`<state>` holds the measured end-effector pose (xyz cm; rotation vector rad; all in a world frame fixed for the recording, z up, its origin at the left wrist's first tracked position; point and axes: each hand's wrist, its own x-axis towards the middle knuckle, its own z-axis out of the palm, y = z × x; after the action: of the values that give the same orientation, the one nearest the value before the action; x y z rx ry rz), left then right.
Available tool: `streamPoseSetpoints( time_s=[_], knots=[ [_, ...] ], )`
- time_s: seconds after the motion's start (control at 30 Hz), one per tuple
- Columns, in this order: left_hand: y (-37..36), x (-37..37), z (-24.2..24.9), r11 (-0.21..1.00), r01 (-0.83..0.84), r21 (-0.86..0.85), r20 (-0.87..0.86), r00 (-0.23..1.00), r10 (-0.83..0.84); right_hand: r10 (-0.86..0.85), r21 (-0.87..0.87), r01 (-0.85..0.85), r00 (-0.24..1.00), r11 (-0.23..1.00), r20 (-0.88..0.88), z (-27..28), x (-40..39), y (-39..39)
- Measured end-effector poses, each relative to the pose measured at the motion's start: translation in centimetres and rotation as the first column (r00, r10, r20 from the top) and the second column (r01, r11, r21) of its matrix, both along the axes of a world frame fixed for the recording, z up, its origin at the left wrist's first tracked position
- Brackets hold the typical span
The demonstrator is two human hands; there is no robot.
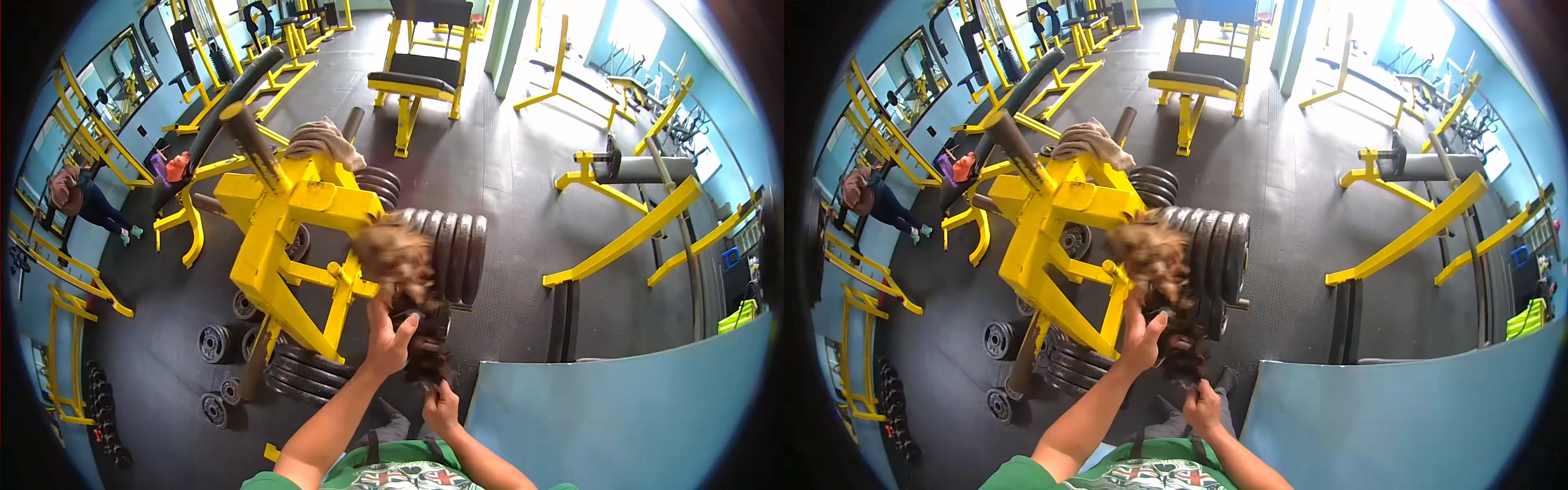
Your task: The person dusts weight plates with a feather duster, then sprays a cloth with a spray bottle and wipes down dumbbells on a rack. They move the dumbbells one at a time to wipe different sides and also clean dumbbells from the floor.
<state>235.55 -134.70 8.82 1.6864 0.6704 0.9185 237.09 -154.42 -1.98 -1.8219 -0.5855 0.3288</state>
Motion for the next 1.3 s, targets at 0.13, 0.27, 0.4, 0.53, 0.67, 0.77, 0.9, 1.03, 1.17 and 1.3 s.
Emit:
streamPoseSetpoints(
  time_s=[0.13, 0.27, 0.4, 0.53, 0.67, 0.77, 0.9, 1.03, 1.17, 1.3],
  knots=[
    [-0.4, -1.4, -1.0, 0.987, 0.143, -0.071, -0.056, 0.988, -0.147, -0.176, -0.029, 0.182, 0.974, 0.983, 0.144, 1.3, 2.3, 1.6],
    [-0.6, -1.9, -0.6, 0.989, 0.099, -0.106, -0.023, 0.995, -0.102, -0.026, -0.087, 0.043, 0.982, 0.995, 0.188, 2.6, 3.4, 2.4],
    [0.1, -3.0, -1.2, 0.994, -0.069, -0.084, 0.058, 0.996, 0.074, 0.167, -0.387, -0.015, 0.917, 0.922, 0.362, 3.1, 1.8, -3.6],
    [0.8, -4.8, -1.4, 0.902, 0.010, -0.432, 0.012, 1.000, -0.005, 0.379, -0.730, 0.180, 0.759, 0.659, 0.529, 6.4, 9.8, -9.0],
    [0.5, -4.8, -2.5, 0.911, 0.055, -0.408, 0.044, 0.998, -0.041, 0.437, -0.746, 0.405, 0.623, 0.529, 0.649, 19.2, 17.7, -7.4],
    [0.4, -5.6, -1.5, 0.933, 0.044, -0.356, 0.054, 0.998, -0.027, 0.380, -0.725, 0.590, 0.617, 0.356, 0.689, 29.4, 20.1, -8.0],
    [0.6, -5.6, -0.3, 0.960, 0.019, -0.279, 0.019, 1.000, -0.014, 0.214, -0.581, 0.453, 0.635, 0.676, 0.743, 32.4, 22.3, -5.4],
    [1.5, -4.2, 1.5, 0.996, -0.013, -0.092, 0.018, 1.000, 0.014, 0.324, -0.486, -0.081, 0.837, 0.870, 0.440, 26.4, 25.3, -0.8],
    [2.6, -2.3, 2.2, 0.978, 0.016, 0.208, -0.104, 0.995, 0.006, 0.410, -0.588, -0.098, 0.806, 0.803, 0.427, 21.9, 29.0, 3.8],
    [3.5, 0.4, 2.9, 0.940, 0.030, 0.340, -0.160, 0.987, 0.027, 0.330, -0.601, 0.093, 0.764, 0.794, 0.554, 21.1, 31.6, 7.5]
  ],
)
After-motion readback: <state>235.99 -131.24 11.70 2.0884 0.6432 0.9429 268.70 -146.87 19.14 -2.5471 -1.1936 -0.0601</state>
